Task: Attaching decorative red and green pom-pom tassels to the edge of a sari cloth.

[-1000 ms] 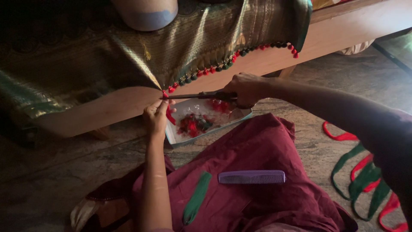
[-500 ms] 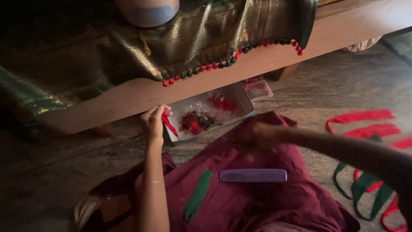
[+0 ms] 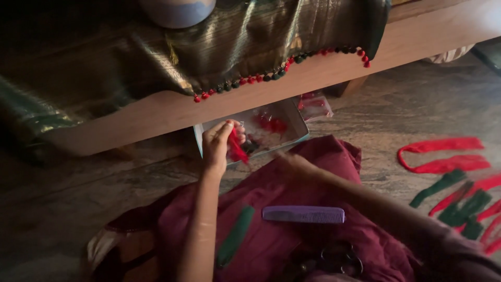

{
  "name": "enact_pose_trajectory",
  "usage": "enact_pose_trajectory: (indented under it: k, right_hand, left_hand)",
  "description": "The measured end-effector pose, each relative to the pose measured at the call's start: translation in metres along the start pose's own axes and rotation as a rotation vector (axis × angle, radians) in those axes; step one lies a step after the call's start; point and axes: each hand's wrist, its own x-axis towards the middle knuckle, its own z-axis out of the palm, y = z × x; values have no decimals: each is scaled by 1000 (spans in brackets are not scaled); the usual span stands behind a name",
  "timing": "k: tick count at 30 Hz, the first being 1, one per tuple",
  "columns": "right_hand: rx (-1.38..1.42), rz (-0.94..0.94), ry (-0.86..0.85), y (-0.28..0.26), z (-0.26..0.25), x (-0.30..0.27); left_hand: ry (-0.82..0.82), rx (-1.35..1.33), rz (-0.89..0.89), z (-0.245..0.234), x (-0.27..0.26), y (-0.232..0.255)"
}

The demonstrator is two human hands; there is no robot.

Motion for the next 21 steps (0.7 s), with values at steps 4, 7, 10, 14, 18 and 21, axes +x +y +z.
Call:
enact_pose_trajectory:
  k: [4,7,10,14,18,21]
  right_hand:
    - [329,-261,389,29,30,48]
    - [556,-357,261,55,70,67]
    - [956,-314,118,43,61,66]
    - [1234,-185,279,-25,-19,42]
    - [917,-183,336,-10,4,74]
    - [719,-99,105,-24,4,58]
  left_hand:
    - [63,-238,-110,-1,6,-1]
    - [96,-326,-139,-22,23,-16]
    - [93,-343,-189,-24,28,-28]
    - [-16,-338,-231,2,24,-34]
    - [-52,-314,-230,5,26,-33]
    - [26,-263,-255,-18,46,-50]
